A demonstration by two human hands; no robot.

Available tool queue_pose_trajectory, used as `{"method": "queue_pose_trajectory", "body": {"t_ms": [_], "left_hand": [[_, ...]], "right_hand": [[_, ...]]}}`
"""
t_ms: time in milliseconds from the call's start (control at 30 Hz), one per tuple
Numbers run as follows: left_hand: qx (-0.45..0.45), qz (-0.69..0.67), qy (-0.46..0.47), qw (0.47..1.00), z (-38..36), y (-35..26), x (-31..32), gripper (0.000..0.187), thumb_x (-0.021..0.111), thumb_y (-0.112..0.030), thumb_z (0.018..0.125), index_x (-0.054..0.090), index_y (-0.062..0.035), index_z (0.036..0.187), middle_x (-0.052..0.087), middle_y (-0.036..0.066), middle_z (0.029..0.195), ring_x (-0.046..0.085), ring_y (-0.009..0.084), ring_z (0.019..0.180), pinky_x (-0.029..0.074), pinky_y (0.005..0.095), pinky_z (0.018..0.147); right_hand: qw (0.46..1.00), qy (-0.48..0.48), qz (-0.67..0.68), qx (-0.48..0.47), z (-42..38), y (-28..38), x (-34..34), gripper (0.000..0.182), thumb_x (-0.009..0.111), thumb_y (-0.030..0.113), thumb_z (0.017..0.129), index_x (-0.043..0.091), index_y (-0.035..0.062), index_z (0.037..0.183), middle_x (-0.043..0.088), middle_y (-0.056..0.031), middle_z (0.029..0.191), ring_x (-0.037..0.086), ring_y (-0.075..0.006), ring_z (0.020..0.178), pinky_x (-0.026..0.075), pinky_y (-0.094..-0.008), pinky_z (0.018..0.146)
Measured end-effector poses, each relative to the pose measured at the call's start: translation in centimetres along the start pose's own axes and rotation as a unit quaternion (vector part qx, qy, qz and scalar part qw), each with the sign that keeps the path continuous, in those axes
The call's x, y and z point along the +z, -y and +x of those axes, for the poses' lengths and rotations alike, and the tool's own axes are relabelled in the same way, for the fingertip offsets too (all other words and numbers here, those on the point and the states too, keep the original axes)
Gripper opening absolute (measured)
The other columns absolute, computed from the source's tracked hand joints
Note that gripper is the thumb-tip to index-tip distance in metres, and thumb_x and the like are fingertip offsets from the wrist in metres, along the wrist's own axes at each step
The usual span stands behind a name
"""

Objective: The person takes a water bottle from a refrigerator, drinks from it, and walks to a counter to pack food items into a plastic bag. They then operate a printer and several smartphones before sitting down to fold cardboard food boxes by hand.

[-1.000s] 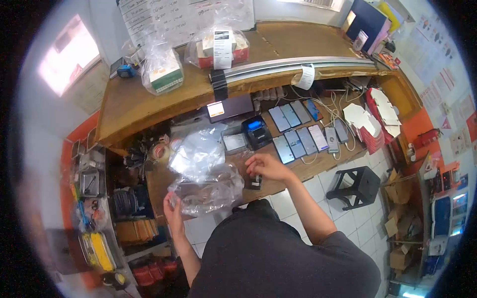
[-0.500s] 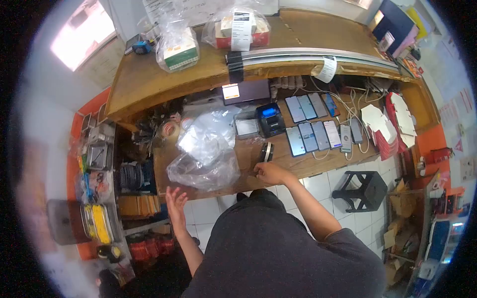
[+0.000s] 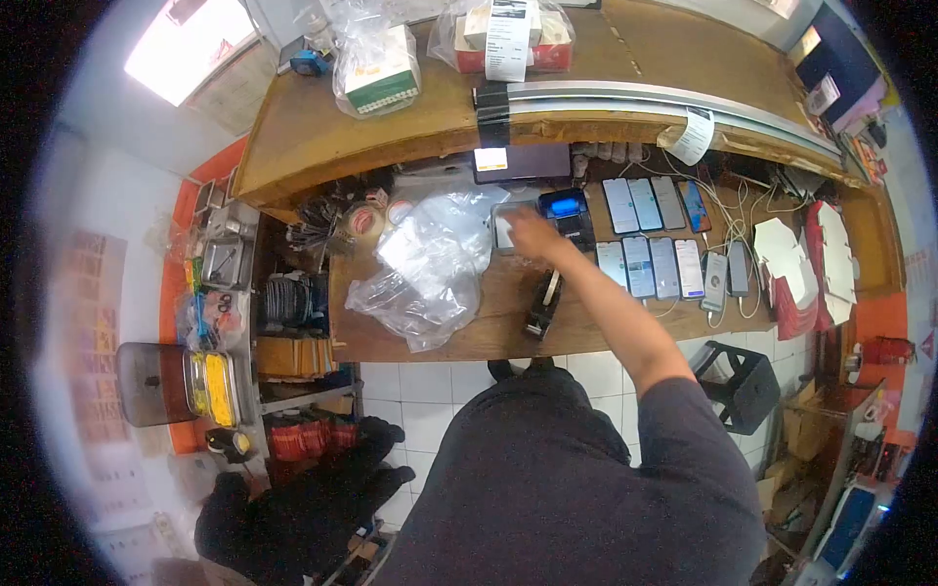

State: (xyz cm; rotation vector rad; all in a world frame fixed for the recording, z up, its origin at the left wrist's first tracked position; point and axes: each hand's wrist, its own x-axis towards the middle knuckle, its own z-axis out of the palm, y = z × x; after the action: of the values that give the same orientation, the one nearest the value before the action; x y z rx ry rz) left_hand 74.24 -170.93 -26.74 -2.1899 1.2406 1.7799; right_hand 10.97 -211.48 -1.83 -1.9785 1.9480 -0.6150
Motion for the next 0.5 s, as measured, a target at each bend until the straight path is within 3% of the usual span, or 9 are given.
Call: {"method": "queue_pose_trajectory", "body": {"t_ms": [200, 300, 400, 500], "left_hand": [[-0.041, -0.135, -0.035, 0.989, -8.4, -1.0, 2.6, 0.039, 0.064, -0.025, 0.092, 0.060, 0.0029, 0.119, 0.068, 0.018, 0.099, 0.068, 0.0194, 0.087, 0.055, 0.0343, 0.074], [-0.041, -0.162, -0.046, 0.985, -10.1, -2.3, 3.3, 0.039, 0.064, -0.025, 0.093, 0.059, 0.0027, 0.121, 0.068, 0.018, 0.100, 0.068, 0.0198, 0.088, 0.055, 0.0344, 0.075], [-0.037, -0.167, -0.037, 0.985, -10.4, -4.5, 3.6, 0.040, 0.064, -0.024, 0.093, 0.058, 0.0026, 0.122, 0.068, 0.018, 0.100, 0.068, 0.0201, 0.088, 0.055, 0.0346, 0.075], [-0.035, -0.167, -0.029, 0.985, -11.1, -6.1, 3.4, 0.040, 0.063, -0.024, 0.093, 0.057, 0.0024, 0.123, 0.068, 0.018, 0.101, 0.068, 0.0204, 0.089, 0.055, 0.0347, 0.075]], "right_hand": [[0.979, 0.113, -0.161, 0.060, 8.0, -1.9, -3.1, 0.061, 0.049, 0.012, 0.088, 0.040, 0.0197, 0.148, 0.053, -0.0279, 0.125, 0.053, -0.0417, 0.119, 0.044, -0.0518, 0.097], [0.971, 0.090, -0.211, 0.063, 10.0, -3.8, -1.5, 0.072, 0.048, 0.013, 0.088, 0.026, 0.0253, 0.155, 0.037, -0.0304, 0.146, 0.043, -0.0443, 0.132, 0.040, -0.0534, 0.103], [0.969, 0.058, -0.231, 0.061, 11.0, -5.4, 0.7, 0.071, 0.047, 0.013, 0.087, 0.027, 0.0253, 0.155, 0.037, -0.0294, 0.145, 0.044, -0.0438, 0.130, 0.040, -0.0539, 0.102], [0.973, 0.088, -0.202, 0.066, 11.0, -3.6, -0.6, 0.065, 0.047, 0.014, 0.089, 0.034, 0.0238, 0.152, 0.044, -0.0266, 0.138, 0.045, -0.0412, 0.129, 0.045, -0.0528, 0.098]]}}
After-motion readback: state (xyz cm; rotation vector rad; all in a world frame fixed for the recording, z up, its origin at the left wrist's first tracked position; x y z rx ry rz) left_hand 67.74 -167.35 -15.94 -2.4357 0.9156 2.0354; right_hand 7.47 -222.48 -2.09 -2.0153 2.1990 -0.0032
